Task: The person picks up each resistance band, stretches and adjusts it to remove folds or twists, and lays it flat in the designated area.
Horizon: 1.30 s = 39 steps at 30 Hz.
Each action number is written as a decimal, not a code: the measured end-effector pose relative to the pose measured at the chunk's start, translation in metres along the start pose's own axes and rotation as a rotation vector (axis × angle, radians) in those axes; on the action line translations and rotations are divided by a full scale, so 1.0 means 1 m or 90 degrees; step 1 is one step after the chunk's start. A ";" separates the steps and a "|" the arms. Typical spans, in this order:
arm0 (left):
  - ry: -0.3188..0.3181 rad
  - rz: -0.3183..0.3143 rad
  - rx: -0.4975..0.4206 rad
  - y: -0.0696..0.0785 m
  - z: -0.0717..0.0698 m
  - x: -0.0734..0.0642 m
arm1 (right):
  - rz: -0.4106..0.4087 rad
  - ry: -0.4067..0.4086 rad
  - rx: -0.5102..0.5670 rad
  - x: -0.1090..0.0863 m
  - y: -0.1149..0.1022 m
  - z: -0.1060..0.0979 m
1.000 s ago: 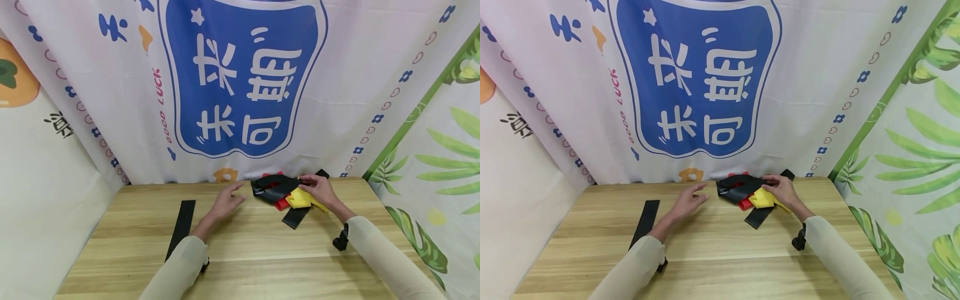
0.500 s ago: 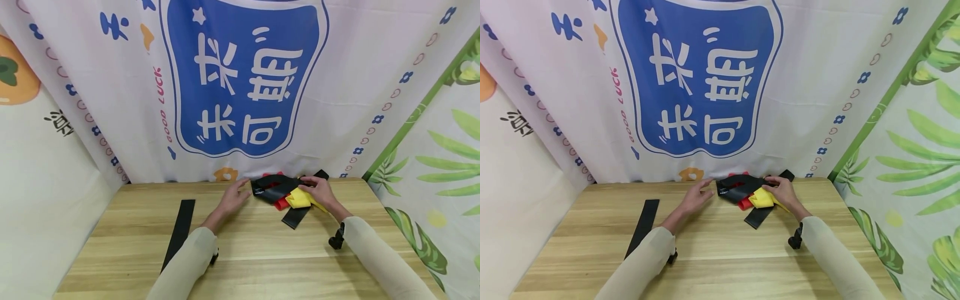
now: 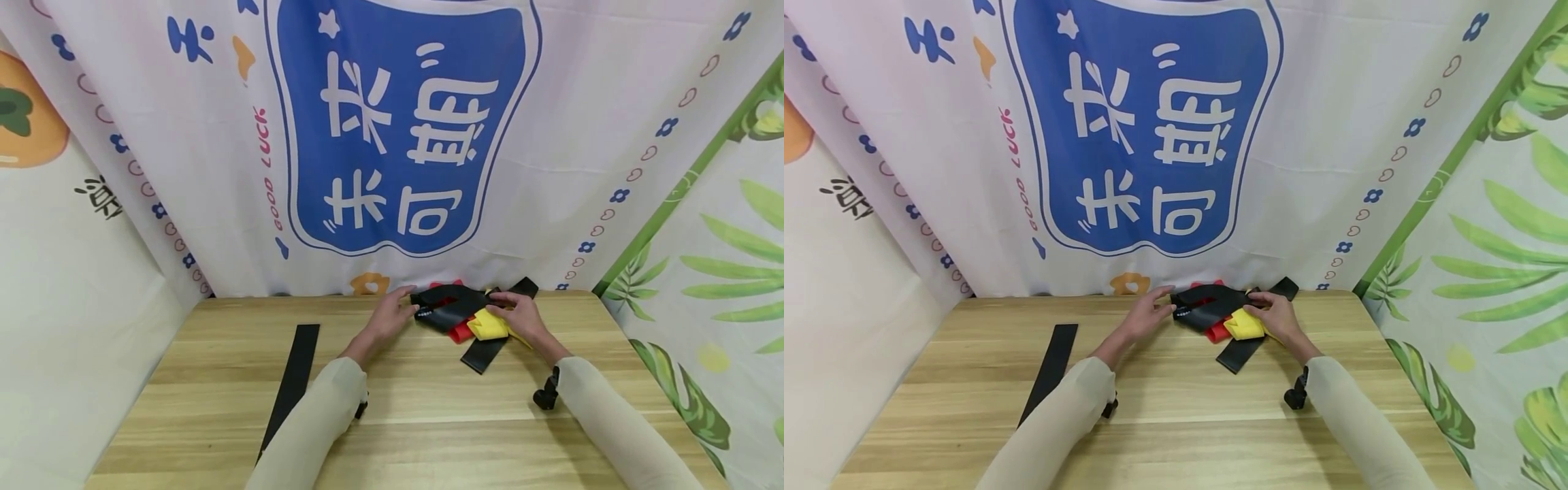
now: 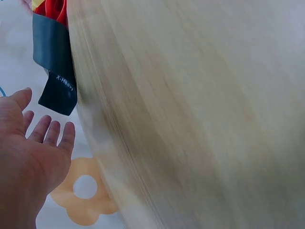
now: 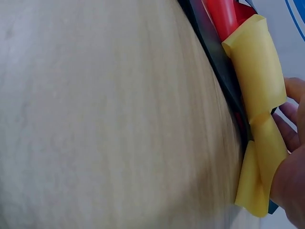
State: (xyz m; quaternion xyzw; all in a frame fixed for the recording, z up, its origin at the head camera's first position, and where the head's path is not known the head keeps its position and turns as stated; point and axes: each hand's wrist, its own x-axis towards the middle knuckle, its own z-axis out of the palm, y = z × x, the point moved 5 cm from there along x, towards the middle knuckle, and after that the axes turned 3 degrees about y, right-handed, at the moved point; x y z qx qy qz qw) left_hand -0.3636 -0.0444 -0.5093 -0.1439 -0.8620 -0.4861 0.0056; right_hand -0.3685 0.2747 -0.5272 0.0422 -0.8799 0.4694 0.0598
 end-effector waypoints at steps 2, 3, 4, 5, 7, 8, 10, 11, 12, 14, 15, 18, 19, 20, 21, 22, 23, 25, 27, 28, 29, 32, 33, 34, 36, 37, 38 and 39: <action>-0.003 0.008 0.007 0.001 0.003 0.002 | -0.001 -0.004 0.008 0.000 0.001 0.000; -0.006 0.009 0.012 0.002 0.004 0.003 | -0.002 -0.006 0.012 0.000 0.001 0.001; -0.009 0.012 0.019 0.001 0.006 0.004 | -0.005 -0.009 0.018 0.000 0.001 0.001; -0.009 0.015 0.025 0.001 0.008 0.005 | -0.009 -0.011 0.024 0.000 0.000 0.001; -0.007 0.017 0.033 0.001 0.010 0.007 | -0.011 -0.016 0.034 -0.001 0.001 0.002; -0.004 0.017 0.035 0.000 0.012 0.008 | -0.012 -0.018 0.039 -0.001 0.001 0.002; 0.003 0.015 0.035 -0.001 0.013 0.009 | -0.014 -0.020 0.042 -0.001 0.002 0.003; 0.008 0.015 0.034 -0.002 0.014 0.009 | -0.014 -0.021 0.041 -0.001 0.002 0.003; 0.012 0.014 0.034 -0.003 0.014 0.010 | -0.014 -0.021 0.042 -0.001 0.003 0.003; 0.017 0.017 0.034 -0.004 0.014 0.010 | -0.017 -0.020 0.045 -0.001 0.004 0.003; 0.018 0.019 0.036 -0.004 0.014 0.011 | -0.019 -0.019 0.045 -0.001 0.004 0.003; 0.019 0.027 0.043 -0.006 0.014 0.012 | -0.024 -0.019 0.049 -0.002 0.005 0.004; 0.020 0.031 0.047 -0.007 0.014 0.012 | -0.024 -0.018 0.053 -0.002 0.005 0.003; 0.021 0.032 0.053 -0.007 0.013 0.013 | -0.026 -0.018 0.057 -0.002 0.005 0.004; 0.021 0.034 0.059 -0.007 0.013 0.013 | -0.028 -0.018 0.058 -0.002 0.005 0.003; 0.023 0.038 0.066 -0.007 0.013 0.013 | -0.030 -0.019 0.059 -0.002 0.005 0.003; 0.026 0.041 0.073 -0.006 0.013 0.014 | -0.029 -0.019 0.059 -0.002 0.005 0.003; 0.032 0.051 0.088 -0.004 0.013 0.014 | -0.027 -0.015 0.055 -0.003 0.005 0.003; 0.037 0.058 0.101 -0.003 0.013 0.013 | -0.023 -0.011 0.046 -0.003 0.006 0.003; 0.041 0.062 0.104 -0.003 0.013 0.013 | -0.019 -0.007 0.041 -0.003 0.007 0.003; 0.043 0.061 0.106 -0.002 0.013 0.013 | -0.020 -0.006 0.036 -0.003 0.007 0.003; 0.054 0.064 0.106 0.000 0.013 0.012 | -0.020 0.001 0.030 -0.003 0.006 0.004; 0.059 0.067 0.106 0.002 0.013 0.012 | -0.023 0.002 0.027 -0.003 0.006 0.004; 0.061 0.066 0.103 0.003 0.013 0.011 | -0.022 0.004 0.030 -0.003 0.006 0.003; 0.067 0.072 0.099 0.006 0.013 0.010 | -0.020 0.008 0.033 -0.003 0.005 0.003; 0.069 0.072 0.095 0.007 0.013 0.009 | -0.021 0.009 0.033 -0.003 0.005 0.002; 0.069 0.069 0.089 0.008 0.013 0.009 | -0.018 0.010 0.036 -0.004 0.005 0.002; 0.069 0.070 0.083 0.009 0.012 0.008 | -0.018 0.009 0.035 -0.004 0.004 0.002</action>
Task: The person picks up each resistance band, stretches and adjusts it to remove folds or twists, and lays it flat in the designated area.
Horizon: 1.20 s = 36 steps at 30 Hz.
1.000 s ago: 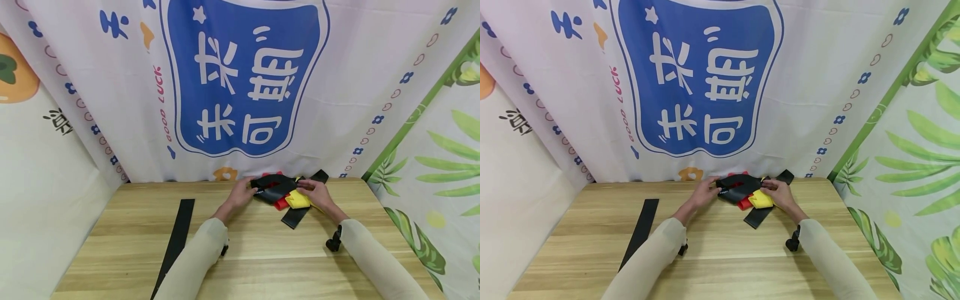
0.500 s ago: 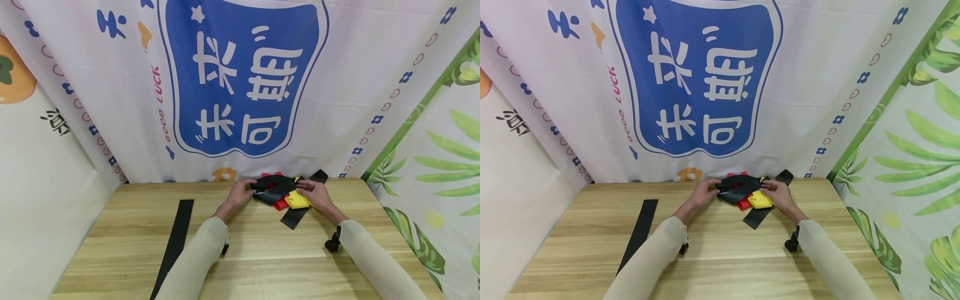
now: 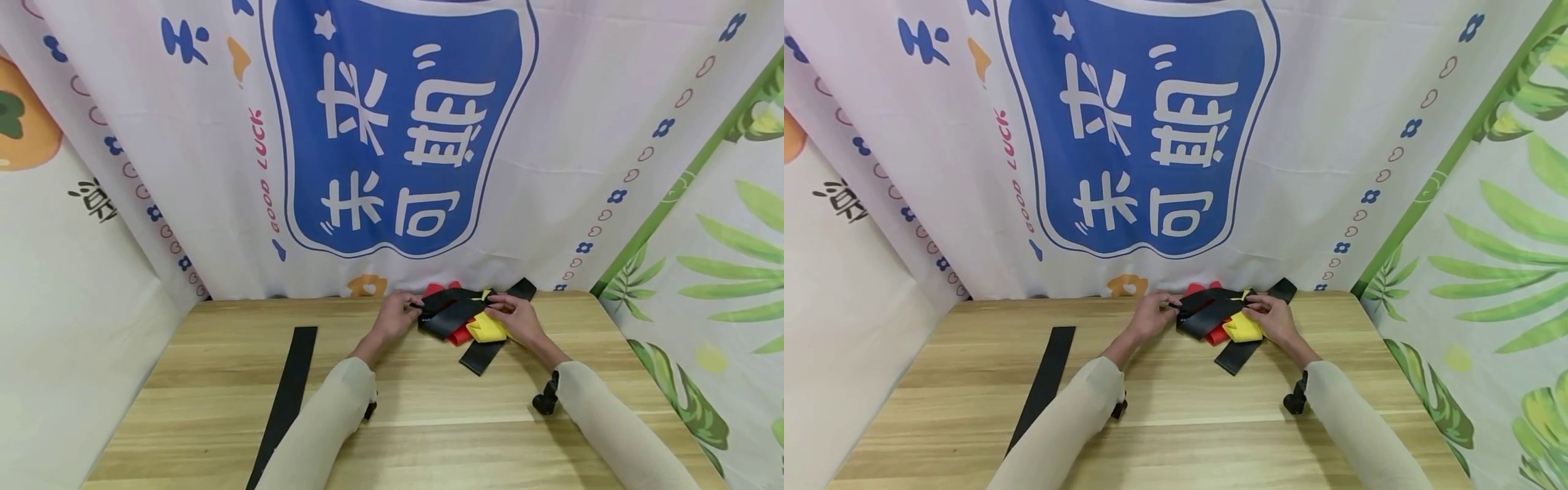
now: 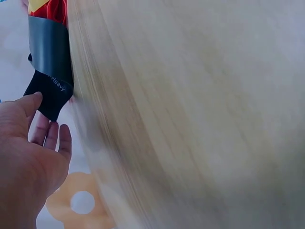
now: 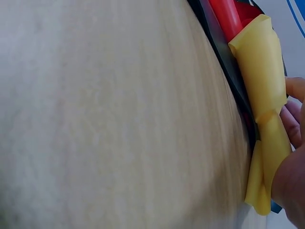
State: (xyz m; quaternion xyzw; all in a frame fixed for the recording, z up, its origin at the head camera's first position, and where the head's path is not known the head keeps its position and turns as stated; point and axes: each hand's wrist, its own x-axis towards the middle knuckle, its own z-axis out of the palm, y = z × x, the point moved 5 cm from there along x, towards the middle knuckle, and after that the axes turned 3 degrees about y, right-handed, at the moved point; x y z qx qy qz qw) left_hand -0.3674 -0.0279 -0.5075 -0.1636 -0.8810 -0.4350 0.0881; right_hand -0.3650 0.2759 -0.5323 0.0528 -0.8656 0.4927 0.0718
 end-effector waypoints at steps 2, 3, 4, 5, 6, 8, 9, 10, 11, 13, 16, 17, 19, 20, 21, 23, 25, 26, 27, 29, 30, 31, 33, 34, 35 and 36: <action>0.000 -0.002 -0.010 0.001 -0.001 -0.001 | 0.003 0.002 -0.001 -0.001 -0.001 -0.001; -0.001 -0.001 -0.016 0.001 -0.002 -0.002 | 0.004 0.003 0.001 -0.001 -0.002 -0.001; -0.001 -0.001 -0.021 0.001 -0.003 -0.002 | 0.005 0.003 0.001 -0.001 -0.003 -0.001; -0.001 0.000 -0.027 0.001 -0.003 -0.003 | 0.002 0.003 -0.002 -0.001 -0.004 -0.002; -0.001 0.001 -0.031 0.001 -0.004 -0.003 | 0.002 0.005 -0.002 -0.001 -0.005 -0.002; -0.001 0.003 -0.039 0.000 -0.006 -0.003 | 0.005 0.007 0.002 -0.001 -0.006 -0.004; -0.002 0.002 -0.046 0.000 -0.006 -0.003 | 0.005 0.006 0.003 -0.002 -0.006 -0.004; -0.004 -0.002 -0.053 0.000 -0.007 -0.004 | 0.006 0.006 0.003 -0.002 -0.006 -0.005; -0.007 -0.005 -0.062 0.001 -0.008 -0.004 | 0.007 0.004 0.002 -0.003 -0.007 -0.005; -0.011 -0.011 -0.075 0.002 -0.010 -0.005 | 0.015 0.002 0.005 -0.004 -0.007 -0.005; -0.015 -0.017 -0.090 0.004 -0.013 -0.007 | 0.018 0.000 0.006 -0.005 -0.008 -0.005; -0.015 -0.018 -0.093 0.005 -0.015 -0.009 | 0.019 -0.001 0.003 -0.005 -0.009 -0.005; -0.015 -0.022 -0.096 0.007 -0.018 -0.011 | 0.021 -0.003 0.001 -0.005 -0.010 -0.006; -0.015 -0.023 -0.096 0.007 -0.020 -0.012 | 0.020 -0.003 0.001 -0.005 -0.010 -0.006; -0.014 -0.024 -0.095 0.008 -0.022 -0.013 | 0.018 -0.004 0.000 -0.004 -0.011 -0.006; -0.016 -0.027 -0.096 0.008 -0.025 -0.015 | 0.015 -0.005 0.002 -0.005 -0.012 -0.006; -0.018 -0.028 -0.094 0.007 -0.028 -0.017 | 0.010 -0.005 0.012 -0.005 -0.013 -0.007; -0.019 -0.026 -0.093 0.007 -0.030 -0.018 | 0.006 -0.006 0.017 -0.005 -0.014 -0.007; -0.019 -0.024 -0.093 0.007 -0.032 -0.019 | 0.003 -0.008 0.018 -0.006 -0.015 -0.008; -0.017 -0.023 -0.092 0.007 -0.035 -0.021 | -0.005 -0.011 0.025 -0.007 -0.018 -0.009; -0.015 -0.022 -0.093 0.007 -0.037 -0.022 | -0.008 -0.013 0.030 -0.007 -0.019 -0.010; -0.012 -0.021 -0.095 0.007 -0.039 -0.023 | -0.011 -0.014 0.033 -0.008 -0.021 -0.011; -0.008 -0.022 -0.096 0.007 -0.042 -0.025 | -0.015 -0.015 0.043 -0.008 -0.024 -0.013; -0.005 -0.022 -0.095 0.007 -0.043 -0.026 | -0.017 -0.016 0.051 -0.008 -0.025 -0.014; -0.001 -0.022 -0.098 0.007 -0.044 -0.027 | -0.017 -0.017 0.059 -0.007 -0.026 -0.015; 0.002 -0.024 -0.102 0.008 -0.045 -0.028 | -0.019 -0.017 0.070 -0.007 -0.028 -0.015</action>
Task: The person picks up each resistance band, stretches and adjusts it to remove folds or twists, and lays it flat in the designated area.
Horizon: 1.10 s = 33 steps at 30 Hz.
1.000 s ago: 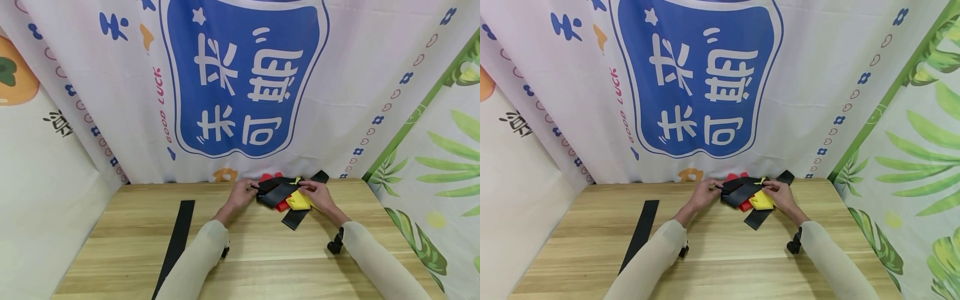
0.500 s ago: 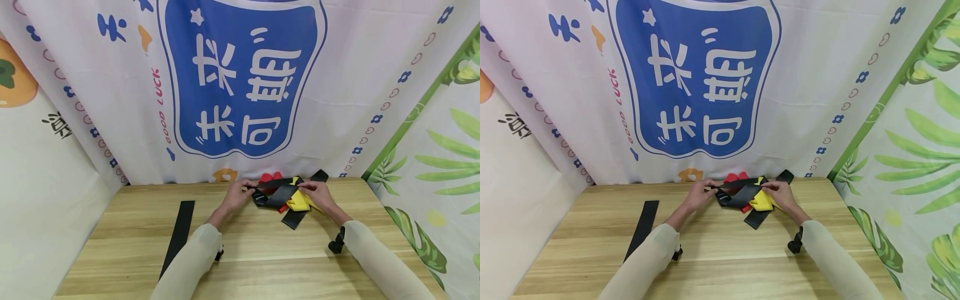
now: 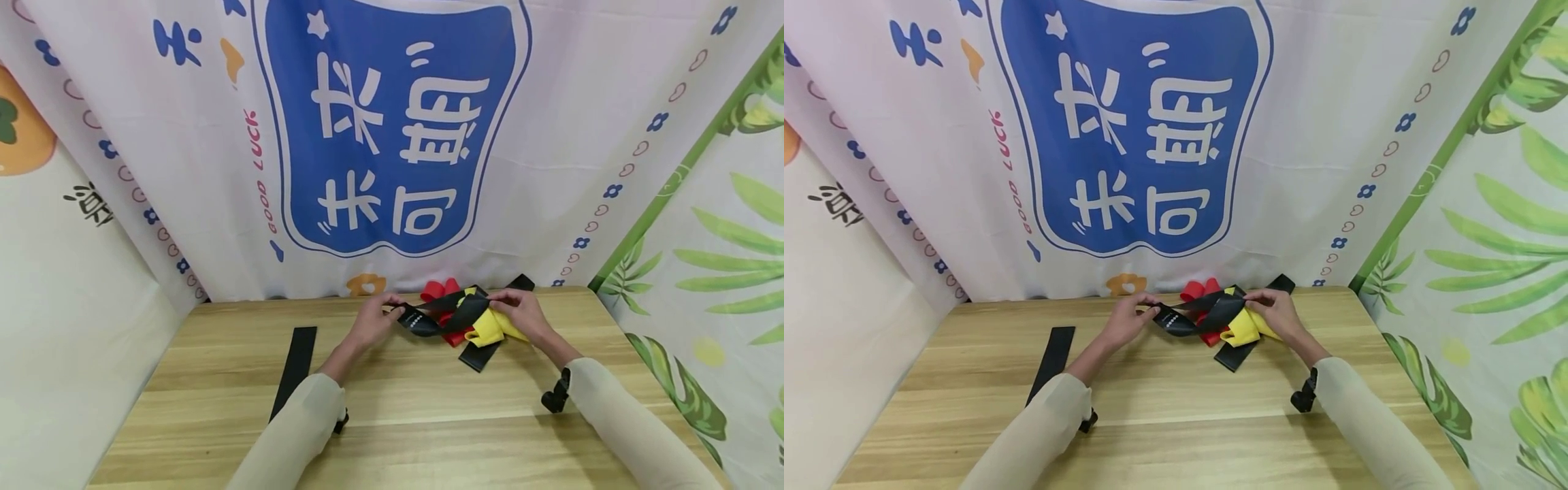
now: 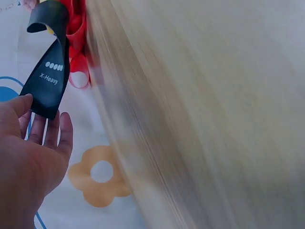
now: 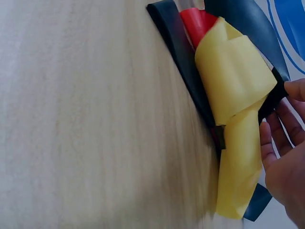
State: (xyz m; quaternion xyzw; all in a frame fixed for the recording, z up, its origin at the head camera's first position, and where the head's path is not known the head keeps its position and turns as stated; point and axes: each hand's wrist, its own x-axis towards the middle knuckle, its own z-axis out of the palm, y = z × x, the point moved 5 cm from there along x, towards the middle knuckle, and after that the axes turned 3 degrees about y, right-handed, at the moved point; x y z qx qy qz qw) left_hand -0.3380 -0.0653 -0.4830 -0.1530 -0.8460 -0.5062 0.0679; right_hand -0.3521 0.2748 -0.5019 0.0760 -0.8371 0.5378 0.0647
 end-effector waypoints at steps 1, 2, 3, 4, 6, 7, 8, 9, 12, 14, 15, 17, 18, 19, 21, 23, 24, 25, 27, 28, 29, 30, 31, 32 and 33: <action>0.004 -0.002 -0.004 0.000 -0.001 -0.001 | -0.002 0.001 0.007 0.000 -0.001 -0.001; 0.007 -0.001 -0.007 0.001 -0.001 -0.002 | -0.003 0.002 0.013 0.001 -0.002 -0.001; 0.012 -0.001 -0.011 0.001 -0.002 -0.003 | -0.004 0.003 0.016 0.001 -0.003 -0.002; 0.016 -0.002 -0.016 0.002 -0.002 -0.003 | -0.006 0.006 0.021 0.001 -0.005 -0.002; 0.020 -0.004 -0.026 0.004 -0.003 -0.004 | -0.012 0.012 0.032 0.001 -0.008 -0.003; 0.022 -0.005 -0.031 0.004 -0.004 -0.004 | -0.016 0.015 0.036 0.000 -0.009 -0.004; 0.023 -0.007 -0.035 0.005 -0.004 -0.005 | -0.019 0.017 0.044 0.000 -0.011 -0.004; 0.024 -0.009 -0.040 0.006 -0.005 -0.005 | -0.024 0.018 0.051 -0.003 -0.017 -0.004; 0.026 -0.010 -0.052 0.009 -0.007 -0.008 | -0.032 0.024 0.068 -0.005 -0.021 -0.005; 0.028 -0.011 -0.055 0.012 -0.009 -0.010 | -0.036 0.027 0.070 -0.006 -0.022 -0.004; 0.029 -0.010 -0.056 0.013 -0.010 -0.011 | -0.037 0.028 0.073 -0.007 -0.022 -0.004; 0.031 -0.012 -0.059 0.015 -0.013 -0.014 | -0.045 0.029 0.078 -0.007 -0.019 -0.003; 0.033 -0.012 -0.058 0.016 -0.015 -0.015 | -0.049 0.028 0.082 -0.009 -0.020 -0.003; 0.035 -0.013 -0.057 0.017 -0.017 -0.017 | -0.052 0.026 0.084 -0.010 -0.020 -0.002; 0.042 -0.017 -0.052 0.017 -0.021 -0.019 | -0.056 0.020 0.097 -0.012 -0.023 -0.001; 0.052 -0.021 -0.046 0.018 -0.026 -0.021 | -0.062 0.018 0.101 -0.014 -0.026 0.000; 0.057 -0.021 -0.046 0.018 -0.028 -0.021 | -0.067 0.013 0.105 -0.015 -0.028 0.001; 0.060 -0.021 -0.046 0.018 -0.030 -0.021 | -0.070 0.009 0.111 -0.016 -0.030 0.002; 0.062 -0.016 -0.045 0.019 -0.035 -0.023 | -0.077 -0.002 0.120 -0.018 -0.034 0.005; 0.061 -0.015 -0.046 0.020 -0.036 -0.023 | -0.082 -0.009 0.123 -0.019 -0.036 0.007; 0.058 -0.014 -0.046 0.021 -0.038 -0.024 | -0.084 -0.015 0.129 -0.020 -0.037 0.009; 0.055 -0.014 -0.046 0.021 -0.039 -0.025 | -0.086 -0.020 0.133 -0.021 -0.037 0.010; 0.052 -0.015 -0.042 0.021 -0.040 -0.027 | -0.088 -0.025 0.140 -0.022 -0.037 0.012; 0.051 -0.013 -0.040 0.021 -0.041 -0.028 | -0.094 -0.030 0.140 -0.023 -0.037 0.013; 0.051 -0.011 -0.040 0.021 -0.043 -0.029 | -0.094 -0.031 0.139 -0.024 -0.036 0.015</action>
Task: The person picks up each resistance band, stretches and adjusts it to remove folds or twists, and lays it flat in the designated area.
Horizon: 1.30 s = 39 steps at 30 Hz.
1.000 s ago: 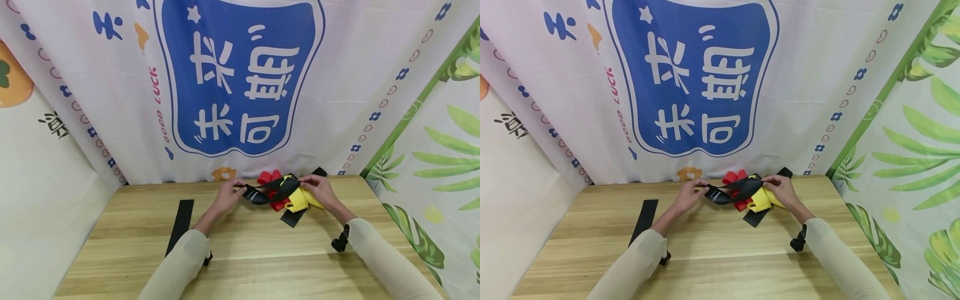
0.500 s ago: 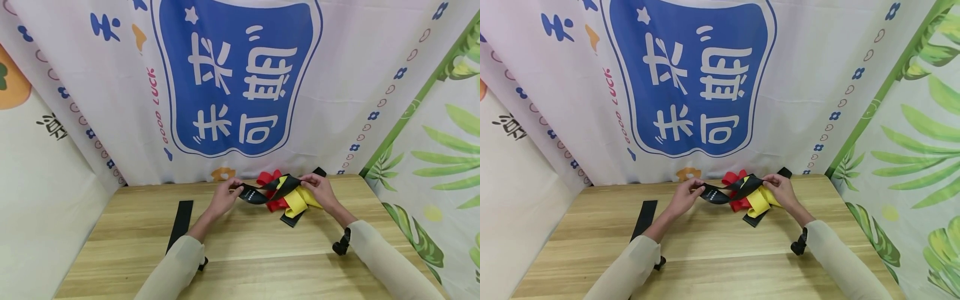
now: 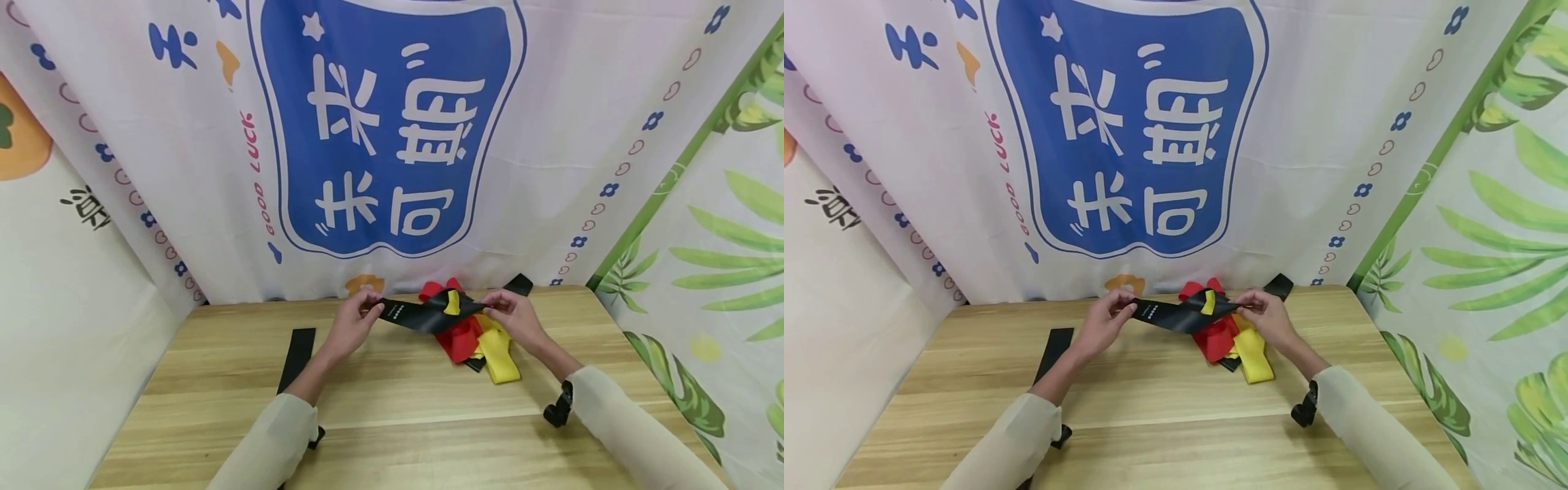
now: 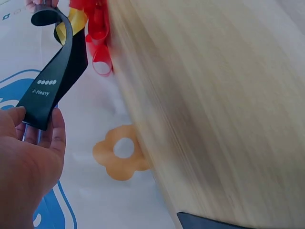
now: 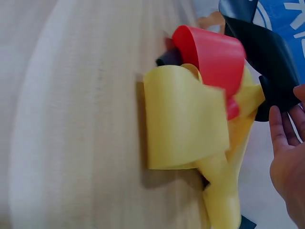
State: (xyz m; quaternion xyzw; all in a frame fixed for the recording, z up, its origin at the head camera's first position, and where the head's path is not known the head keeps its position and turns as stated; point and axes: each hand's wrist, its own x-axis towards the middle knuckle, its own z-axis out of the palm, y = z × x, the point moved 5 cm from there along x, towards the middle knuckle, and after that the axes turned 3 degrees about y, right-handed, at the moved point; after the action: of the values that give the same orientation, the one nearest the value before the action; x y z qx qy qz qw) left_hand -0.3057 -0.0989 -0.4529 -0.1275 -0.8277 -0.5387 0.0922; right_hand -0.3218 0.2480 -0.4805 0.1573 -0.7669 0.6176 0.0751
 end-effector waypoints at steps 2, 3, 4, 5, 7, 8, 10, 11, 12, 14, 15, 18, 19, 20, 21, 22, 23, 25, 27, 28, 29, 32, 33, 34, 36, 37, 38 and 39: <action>0.000 0.005 -0.001 -0.001 -0.002 -0.002 | 0.004 -0.003 -0.011 -0.003 0.004 0.002; -0.001 0.009 0.001 -0.002 -0.003 -0.004 | 0.006 -0.008 -0.015 -0.005 0.006 0.003; -0.001 0.011 0.001 -0.003 -0.004 -0.005 | 0.009 -0.014 -0.020 -0.007 0.007 0.004; -0.002 0.014 0.003 -0.004 -0.005 -0.007 | 0.013 -0.020 -0.027 -0.009 0.009 0.005; -0.007 0.012 0.012 -0.007 -0.006 -0.009 | 0.021 -0.033 -0.035 -0.011 0.013 0.006; -0.011 0.006 0.015 -0.008 -0.006 -0.010 | 0.023 -0.040 -0.037 -0.012 0.014 0.007; -0.017 -0.005 0.021 -0.012 -0.008 -0.012 | 0.027 -0.055 -0.048 -0.012 0.016 0.007; -0.020 -0.011 0.024 -0.013 -0.008 -0.012 | 0.029 -0.061 -0.057 -0.012 0.016 0.007; -0.023 -0.016 0.026 -0.015 -0.009 -0.013 | 0.035 -0.065 -0.067 -0.011 0.016 0.007; -0.026 -0.023 0.030 -0.018 -0.010 -0.014 | 0.050 -0.075 -0.087 -0.011 0.015 0.008; -0.028 -0.024 0.031 -0.019 -0.010 -0.015 | 0.058 -0.080 -0.099 -0.010 0.015 0.009; -0.035 -0.025 0.034 -0.021 -0.010 -0.018 | 0.078 -0.083 -0.144 -0.010 0.014 0.013; -0.038 -0.025 0.033 -0.021 -0.010 -0.019 | 0.083 -0.080 -0.159 -0.010 0.013 0.014; -0.041 -0.027 0.032 -0.021 -0.010 -0.019 | 0.085 -0.077 -0.175 -0.010 0.013 0.015; -0.044 -0.029 0.030 -0.021 -0.010 -0.020 | 0.085 -0.074 -0.194 -0.010 0.013 0.017; -0.046 -0.030 0.028 -0.021 -0.009 -0.021 | 0.086 -0.070 -0.212 -0.010 0.013 0.018; -0.048 -0.031 0.026 -0.021 -0.009 -0.021 | 0.086 -0.066 -0.226 -0.010 0.013 0.019; -0.049 -0.031 0.026 -0.021 -0.009 -0.022 | 0.091 -0.058 -0.248 -0.009 0.014 0.021; -0.049 -0.031 0.027 -0.021 -0.008 -0.023 | 0.096 -0.050 -0.264 -0.008 0.014 0.023; -0.049 -0.033 0.027 -0.021 -0.008 -0.024 | 0.099 -0.046 -0.268 -0.008 0.015 0.024; -0.048 -0.036 0.027 -0.021 -0.008 -0.024 | 0.104 -0.041 -0.269 -0.008 0.015 0.024; -0.051 -0.046 0.027 -0.023 -0.008 -0.025 | 0.109 -0.034 -0.269 -0.007 0.014 0.026; -0.051 -0.049 0.027 -0.023 -0.008 -0.025 | 0.109 -0.034 -0.267 -0.008 0.014 0.026; -0.053 -0.053 0.025 -0.024 -0.008 -0.026 | 0.109 -0.035 -0.263 -0.008 0.013 0.026; -0.053 -0.055 0.027 -0.025 -0.008 -0.026 | 0.106 -0.041 -0.256 -0.008 0.013 0.027; -0.053 -0.057 0.027 -0.025 -0.009 -0.026 | 0.103 -0.045 -0.255 -0.009 0.012 0.027; -0.052 -0.057 0.028 -0.026 -0.010 -0.027 | 0.099 -0.051 -0.256 -0.009 0.011 0.027; -0.051 -0.057 0.027 -0.026 -0.010 -0.027 | 0.093 -0.057 -0.257 -0.009 0.011 0.027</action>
State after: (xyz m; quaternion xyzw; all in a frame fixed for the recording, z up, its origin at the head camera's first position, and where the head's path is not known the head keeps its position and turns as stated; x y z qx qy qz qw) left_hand -0.2881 -0.1214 -0.4793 -0.1094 -0.8468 -0.5191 0.0375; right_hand -0.3150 0.2253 -0.4992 0.1099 -0.8869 0.4480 0.0260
